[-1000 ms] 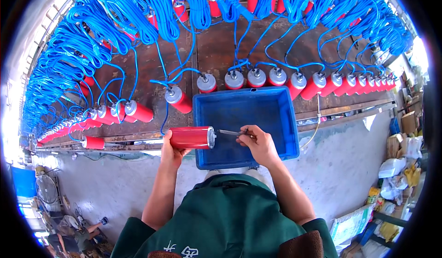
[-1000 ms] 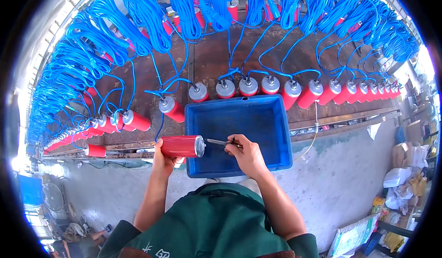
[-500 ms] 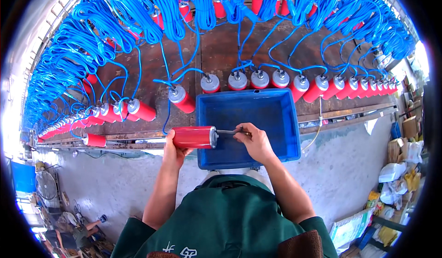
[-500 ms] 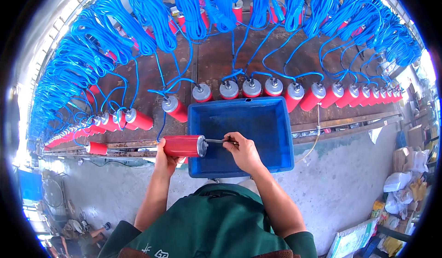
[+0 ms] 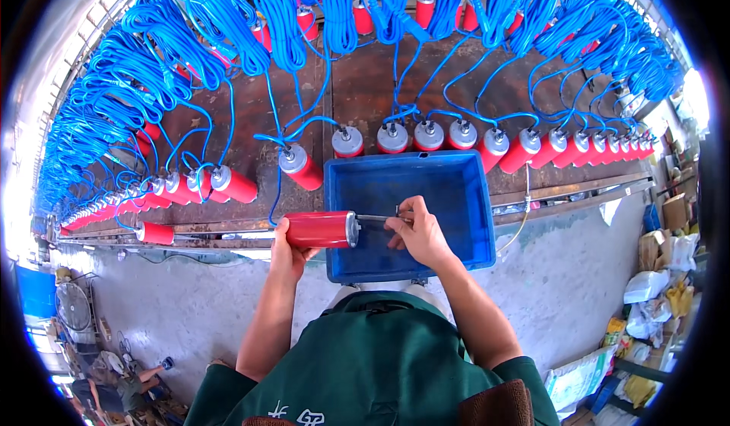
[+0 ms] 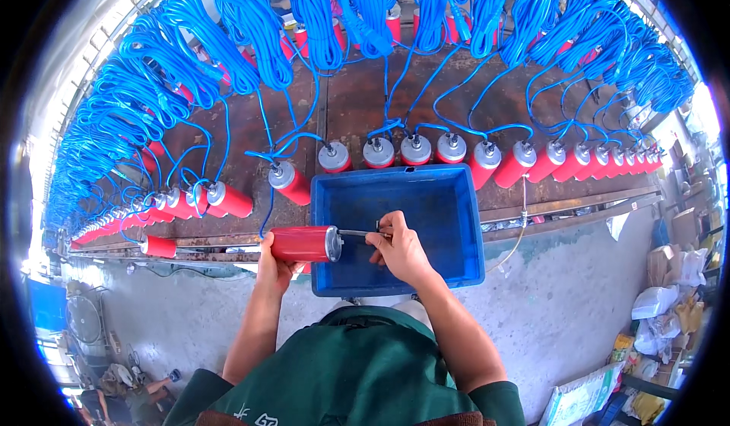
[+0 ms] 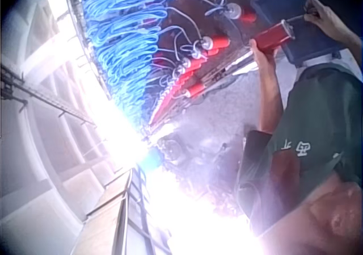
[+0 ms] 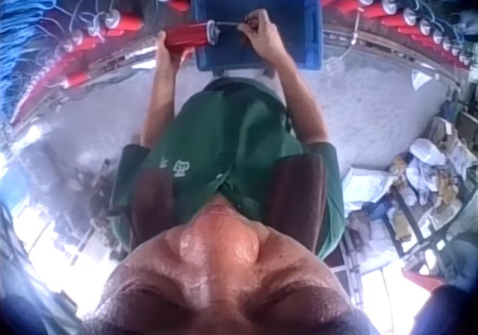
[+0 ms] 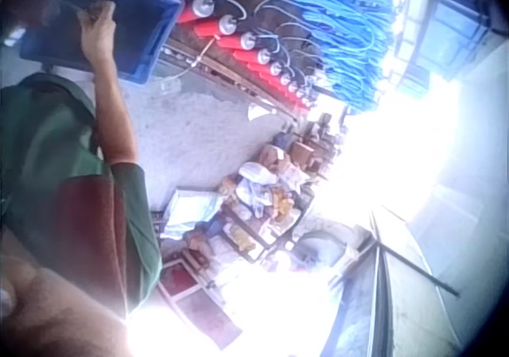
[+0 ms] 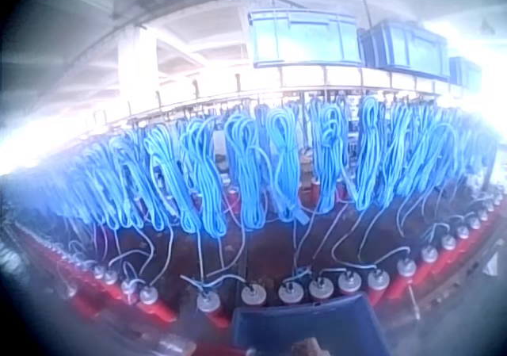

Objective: The person picks up red cylinders from a long table, inserts a small brush into the open end of each cylinder to coat the interior, and then places the finished cylinders into a blue plastic bin.

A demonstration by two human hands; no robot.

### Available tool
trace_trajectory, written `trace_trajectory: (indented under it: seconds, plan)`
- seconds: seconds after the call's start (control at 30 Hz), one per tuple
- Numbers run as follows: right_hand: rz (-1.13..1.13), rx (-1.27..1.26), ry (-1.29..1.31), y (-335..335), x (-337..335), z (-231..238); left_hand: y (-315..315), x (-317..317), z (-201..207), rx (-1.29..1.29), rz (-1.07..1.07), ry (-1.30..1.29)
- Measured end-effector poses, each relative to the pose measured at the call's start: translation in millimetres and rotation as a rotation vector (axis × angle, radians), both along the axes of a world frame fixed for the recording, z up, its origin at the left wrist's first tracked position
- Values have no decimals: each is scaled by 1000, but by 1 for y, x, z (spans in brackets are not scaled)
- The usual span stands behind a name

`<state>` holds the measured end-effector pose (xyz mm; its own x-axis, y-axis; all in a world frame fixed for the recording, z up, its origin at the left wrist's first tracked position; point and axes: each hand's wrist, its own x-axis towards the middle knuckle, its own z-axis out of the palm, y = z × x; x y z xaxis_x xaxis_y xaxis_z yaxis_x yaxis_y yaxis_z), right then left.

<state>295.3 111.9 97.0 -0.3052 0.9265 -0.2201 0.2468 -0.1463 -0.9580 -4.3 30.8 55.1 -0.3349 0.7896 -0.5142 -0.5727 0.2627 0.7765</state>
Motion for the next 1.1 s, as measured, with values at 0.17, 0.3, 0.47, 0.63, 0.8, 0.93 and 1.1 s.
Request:
trace_trajectory:
  seconds: [0.17,0.3,0.47,0.63,0.8,0.93,1.1]
  plan:
    - [53,-126,-33,4,1,5,-2,-4,-6,32,-27,2]
    - [86,20,-62,6,7,-17,-1,-3,-4,46,-36,-4]
    - [205,549,-178,13,16,-30,2,-9,-8,73,-80,-12]
    - [222,179,-108,16,14,-14,3,-3,0,28,-24,5]
    - [175,-276,40,19,17,-2,4,-2,1,31,-43,35]
    - [179,-442,322,15,28,-11,4,-2,1,16,-30,36]
    - [216,-338,139,18,32,-5,3,-4,-4,41,-42,33]
